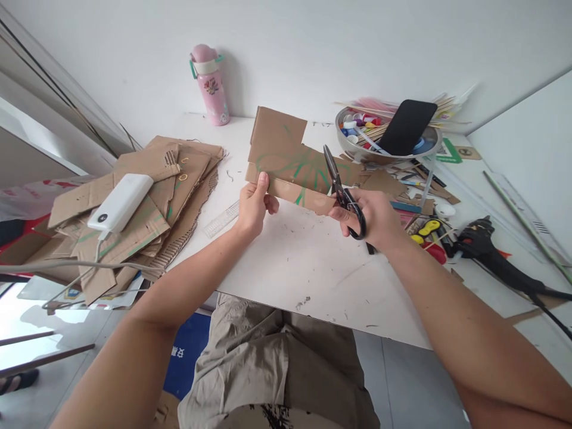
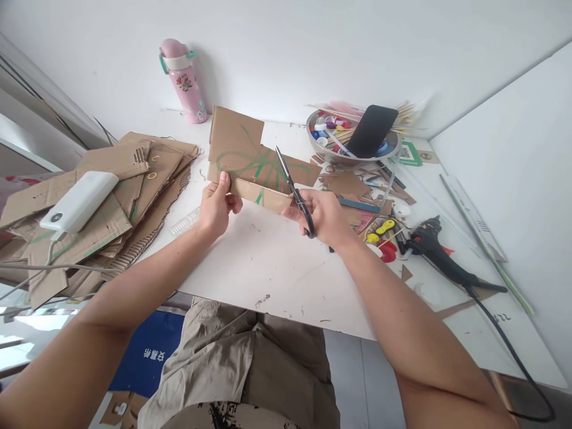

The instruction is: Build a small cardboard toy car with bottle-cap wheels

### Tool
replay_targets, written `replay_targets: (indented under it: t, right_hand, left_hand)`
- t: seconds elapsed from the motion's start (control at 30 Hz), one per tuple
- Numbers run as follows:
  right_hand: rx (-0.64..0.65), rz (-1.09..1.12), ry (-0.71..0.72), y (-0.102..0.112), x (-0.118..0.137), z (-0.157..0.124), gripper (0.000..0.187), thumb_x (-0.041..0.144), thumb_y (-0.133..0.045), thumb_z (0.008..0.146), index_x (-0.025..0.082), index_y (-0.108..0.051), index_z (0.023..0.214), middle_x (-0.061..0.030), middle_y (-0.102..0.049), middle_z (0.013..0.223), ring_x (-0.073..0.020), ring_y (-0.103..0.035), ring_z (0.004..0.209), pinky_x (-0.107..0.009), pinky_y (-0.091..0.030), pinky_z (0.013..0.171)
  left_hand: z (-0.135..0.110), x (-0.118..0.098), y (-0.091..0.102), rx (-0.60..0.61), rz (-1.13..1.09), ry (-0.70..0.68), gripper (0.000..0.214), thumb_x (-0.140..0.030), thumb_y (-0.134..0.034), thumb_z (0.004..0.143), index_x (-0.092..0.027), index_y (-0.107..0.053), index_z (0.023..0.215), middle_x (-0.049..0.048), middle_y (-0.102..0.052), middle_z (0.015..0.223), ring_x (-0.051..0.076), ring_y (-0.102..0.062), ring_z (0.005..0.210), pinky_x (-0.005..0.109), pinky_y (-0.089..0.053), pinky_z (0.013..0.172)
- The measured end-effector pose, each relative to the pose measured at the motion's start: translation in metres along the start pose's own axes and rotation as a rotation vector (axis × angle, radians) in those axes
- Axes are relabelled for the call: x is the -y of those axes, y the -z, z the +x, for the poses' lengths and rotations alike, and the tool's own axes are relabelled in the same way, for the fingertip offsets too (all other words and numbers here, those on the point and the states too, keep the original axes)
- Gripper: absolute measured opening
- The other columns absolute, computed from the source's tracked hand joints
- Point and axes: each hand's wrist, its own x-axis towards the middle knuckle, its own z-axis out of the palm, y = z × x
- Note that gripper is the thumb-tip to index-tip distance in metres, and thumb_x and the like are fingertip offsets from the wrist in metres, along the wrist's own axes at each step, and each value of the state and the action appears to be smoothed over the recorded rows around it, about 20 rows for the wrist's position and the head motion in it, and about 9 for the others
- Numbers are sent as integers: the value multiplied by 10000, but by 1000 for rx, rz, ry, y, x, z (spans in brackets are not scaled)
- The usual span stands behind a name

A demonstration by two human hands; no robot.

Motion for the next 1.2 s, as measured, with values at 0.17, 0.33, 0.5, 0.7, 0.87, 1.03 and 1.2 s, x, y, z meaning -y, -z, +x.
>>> replay_targets:
  t: [0.17,0.33,0.5,0.7,0.87,1.03,1.2]
  right_hand:
    - [-119,-19,7,-10,-4,-1,659,829,-960,642,287,-589,694,49,-518,502,-160,-522,439,-334,-448,447]
    - [-175,-80,31,-4,-8,-3,508,669,-984,732,268,-673,743,57,-513,518,-167,-553,458,-337,-503,452]
    - [-136,-65,28,-7,-3,-3,548,711,-959,701,282,-617,701,56,-520,520,-150,-507,438,-325,-452,417]
    - [-237,-154,91,-12,0,-6,565,719,-920,757,292,-559,676,64,-486,494,-172,-564,485,-312,-444,457]
    - [-259,-78,53,-2,-12,-2,582,722,-994,733,292,-603,744,51,-521,513,-198,-610,508,-333,-484,479]
    - [-210,-19,-7,0,-17,2,638,827,-986,676,302,-638,772,3,-583,531,-240,-643,537,-369,-478,481]
    - [-193,-31,14,-5,-15,3,698,918,-942,654,300,-630,740,-26,-646,564,-242,-660,563,-372,-481,495]
  left_hand:
    - [-4,5,0,106,58,-16,683,-581,-792,1078,-229,-549,545,-34,-524,482,105,-531,447,256,-456,511]
    - [6,-3,9,115,8,-63,489,-471,-955,943,-215,-653,657,-36,-634,628,100,-624,586,210,-487,537]
    - [8,-1,8,122,-19,-65,468,-311,-989,865,-213,-600,625,-56,-584,601,87,-566,563,206,-471,537]
    - [26,-9,16,-188,-208,-12,420,-262,-959,904,-219,-601,689,-57,-655,667,70,-613,585,166,-464,561]
    - [49,-21,35,-397,-389,10,349,-218,-830,1028,-229,-634,740,-55,-702,708,42,-618,557,129,-523,587]
    - [57,-17,26,-434,-418,66,420,-84,-582,1139,-224,-609,743,-33,-715,727,42,-666,599,113,-591,656]
    - [44,-14,17,-366,-411,176,376,-95,-553,1143,-225,-614,796,15,-743,779,80,-764,735,123,-647,760]
